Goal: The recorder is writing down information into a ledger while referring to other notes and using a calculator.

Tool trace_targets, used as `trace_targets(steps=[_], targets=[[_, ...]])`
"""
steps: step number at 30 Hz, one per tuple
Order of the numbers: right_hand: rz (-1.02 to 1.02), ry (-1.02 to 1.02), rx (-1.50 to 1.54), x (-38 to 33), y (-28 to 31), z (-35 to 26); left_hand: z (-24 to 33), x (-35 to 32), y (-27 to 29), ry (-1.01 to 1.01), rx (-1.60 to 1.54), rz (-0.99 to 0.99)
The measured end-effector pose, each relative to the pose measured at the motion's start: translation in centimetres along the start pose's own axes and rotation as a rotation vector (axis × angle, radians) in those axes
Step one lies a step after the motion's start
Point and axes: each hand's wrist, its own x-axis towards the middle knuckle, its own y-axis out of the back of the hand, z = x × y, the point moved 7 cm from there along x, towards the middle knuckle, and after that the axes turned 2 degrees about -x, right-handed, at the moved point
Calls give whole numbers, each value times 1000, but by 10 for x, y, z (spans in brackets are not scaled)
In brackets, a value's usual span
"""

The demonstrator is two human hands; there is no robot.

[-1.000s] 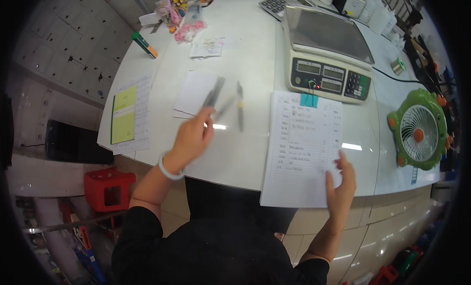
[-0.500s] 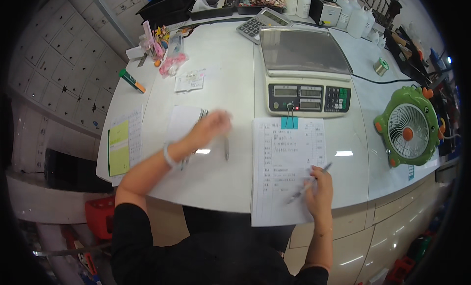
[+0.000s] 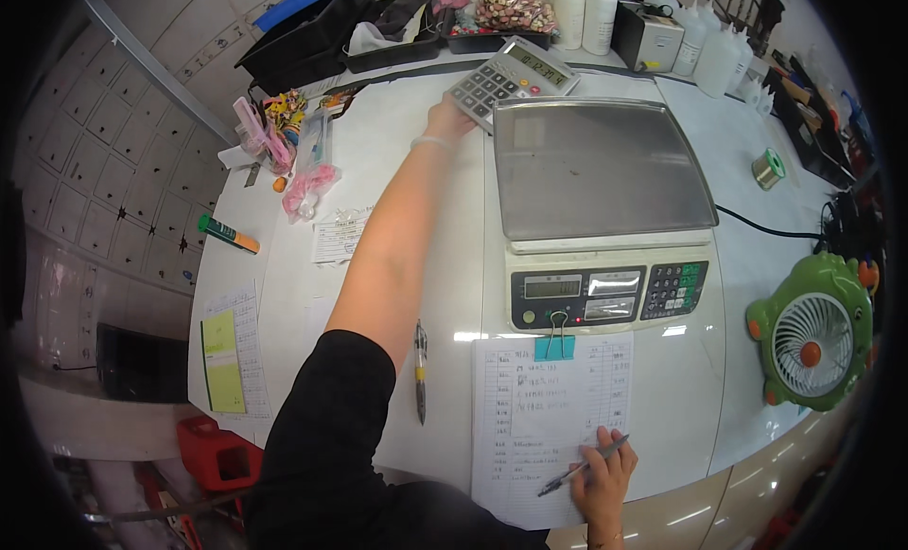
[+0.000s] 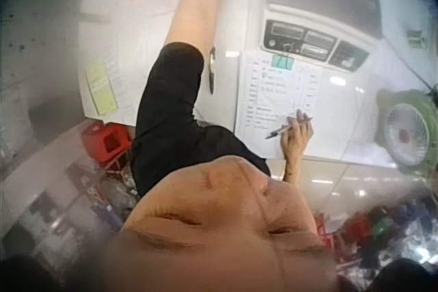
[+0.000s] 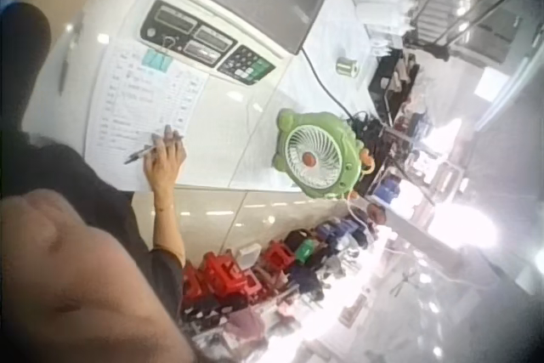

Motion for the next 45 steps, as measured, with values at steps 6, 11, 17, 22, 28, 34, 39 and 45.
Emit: trace_targets(steps=[6,11,17,22,28,34,39,45], targets=[[42,36,-38,11,4,-5,6,17,15,63,14,-118],[39,85,-17,10,3,-14,10,6,37,-21,-181,-157],[24,36,44,-5,4,-19,51,-78,34,-305,-75,84],[-10,95,56,0,-15,-52,133,-160,134,-495,118,-8],[80,20,98,-2,-13,-53,183,-374,182,-559,161,-3],[171,24,1525,-7,-10,-87,57,-550,137,-132,-203,-200],[533,-353,1661,-49,-1,-35,-52,-627,47,327,-131,-490],[304,-375,1583,-45,34,101,-82,-612,15,-690,1121,-1026]])
